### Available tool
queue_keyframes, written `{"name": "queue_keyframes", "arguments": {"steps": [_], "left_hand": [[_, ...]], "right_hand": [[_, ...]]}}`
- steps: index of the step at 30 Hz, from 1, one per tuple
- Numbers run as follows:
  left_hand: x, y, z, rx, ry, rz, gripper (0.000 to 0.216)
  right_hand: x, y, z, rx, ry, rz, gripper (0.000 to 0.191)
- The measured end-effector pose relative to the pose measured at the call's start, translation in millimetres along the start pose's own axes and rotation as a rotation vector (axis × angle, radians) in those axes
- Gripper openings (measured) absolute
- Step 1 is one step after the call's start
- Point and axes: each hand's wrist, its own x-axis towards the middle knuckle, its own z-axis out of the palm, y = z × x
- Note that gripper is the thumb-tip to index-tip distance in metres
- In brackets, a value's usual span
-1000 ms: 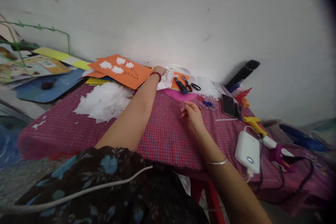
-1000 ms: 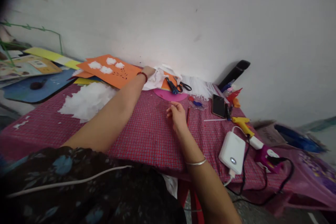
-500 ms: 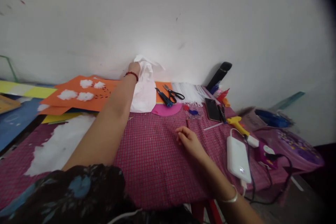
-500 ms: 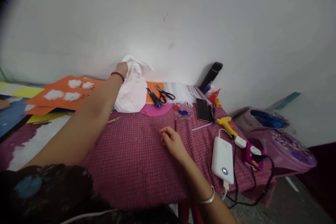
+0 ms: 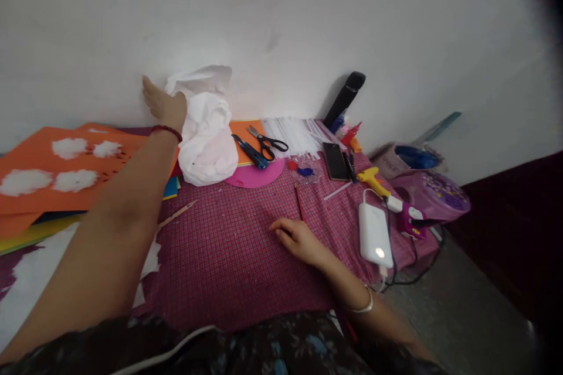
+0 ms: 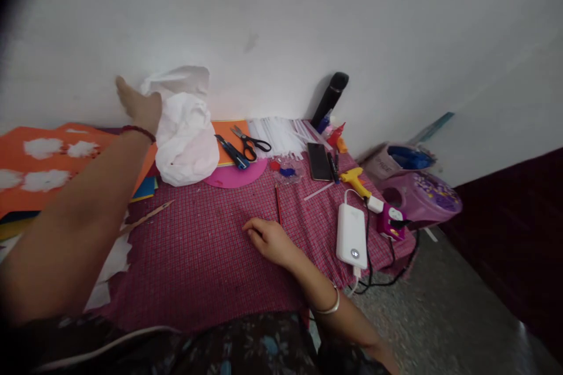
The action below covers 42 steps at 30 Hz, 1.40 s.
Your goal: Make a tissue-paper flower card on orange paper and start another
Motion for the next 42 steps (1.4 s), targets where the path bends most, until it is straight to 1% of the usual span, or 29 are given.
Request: {"name": "queue_keyframes", "arguments": {"steps": [2,3,4,5,6,7,9,10,12,13,14,15,18,20,22,24,26,28,32,34,37,39,41,42], "left_hand": [[-10,9,-2,0.004,0.137,-0.107,0.062],[-17,17,-3,-0.002,0.171,-0.101,0.066],[-27,28,-3,-0.017,0.164,-0.032,0.069],[-39,40,-3,-0.034,0.113,0.084,0.069],[-53,54,-1,-0.053,0.031,0.209,0.07],[-68,69,2,-0.063,-0.033,0.297,0.068],[-99,93,11,-0.074,-0.164,0.475,0.049],[-113,101,17,-0.077,-0.23,0.57,0.041],[-131,107,25,-0.05,-0.404,0.779,0.041],[-134,106,28,-0.026,-0.44,0.798,0.041],[-133,101,29,0.007,-0.467,0.796,0.045],[-129,95,28,0.046,-0.474,0.764,0.048],[-108,75,19,0.165,-0.449,0.608,0.057],[-94,63,15,0.214,-0.436,0.502,0.057],[-86,55,15,0.227,-0.435,0.392,0.057],[-85,50,19,0.227,-0.422,0.32,0.054],[-87,45,24,0.231,-0.381,0.248,0.051],[-90,40,28,0.237,-0.329,0.183,0.054],[-92,39,28,0.225,-0.256,0.115,0.058],[-93,48,25,0.202,-0.25,0.137,0.057],[-105,82,21,0.146,-0.267,0.245,0.056],[-125,112,17,0.088,-0.291,0.352,0.056],[-154,140,10,0.006,-0.339,0.488,0.053],[-170,151,6,-0.086,-0.382,0.56,0.048]], "right_hand": [[0,-2,-1,-0.04,-0.009,-0.009,0.02],[0,-2,-2,-0.052,-0.011,-0.01,0.02],[1,-3,-2,-0.061,-0.013,-0.012,0.02],[1,-3,-2,-0.069,-0.015,-0.015,0.02],[1,-3,-2,-0.077,-0.017,-0.019,0.02],[1,-2,-1,-0.087,-0.018,-0.024,0.021],[0,0,0,-0.111,-0.018,-0.029,0.021],[0,1,1,-0.127,-0.019,-0.031,0.021],[-1,3,3,-0.164,-0.024,-0.04,0.021],[-2,4,3,-0.18,-0.028,-0.046,0.022],[-2,4,4,-0.194,-0.03,-0.056,0.022],[-2,5,4,-0.204,-0.032,-0.066,0.022],[-2,6,4,-0.223,-0.034,-0.085,0.022],[-2,5,4,-0.237,-0.049,-0.087,0.021],[-2,3,3,-0.251,-0.07,-0.085,0.021],[-1,1,3,-0.268,-0.086,-0.074,0.021],[1,0,2,-0.284,-0.098,-0.055,0.021],[2,0,2,-0.293,-0.101,-0.039,0.021],[4,3,3,-0.307,-0.092,-0.038,0.022],[5,5,3,-0.306,-0.086,-0.046,0.021],[7,4,5,-0.306,-0.083,-0.049,0.02],[7,1,4,-0.334,-0.093,-0.047,0.02],[4,-5,1,-0.381,-0.126,-0.064,0.021],[2,-9,-3,-0.401,-0.16,-0.084,0.021]]}}
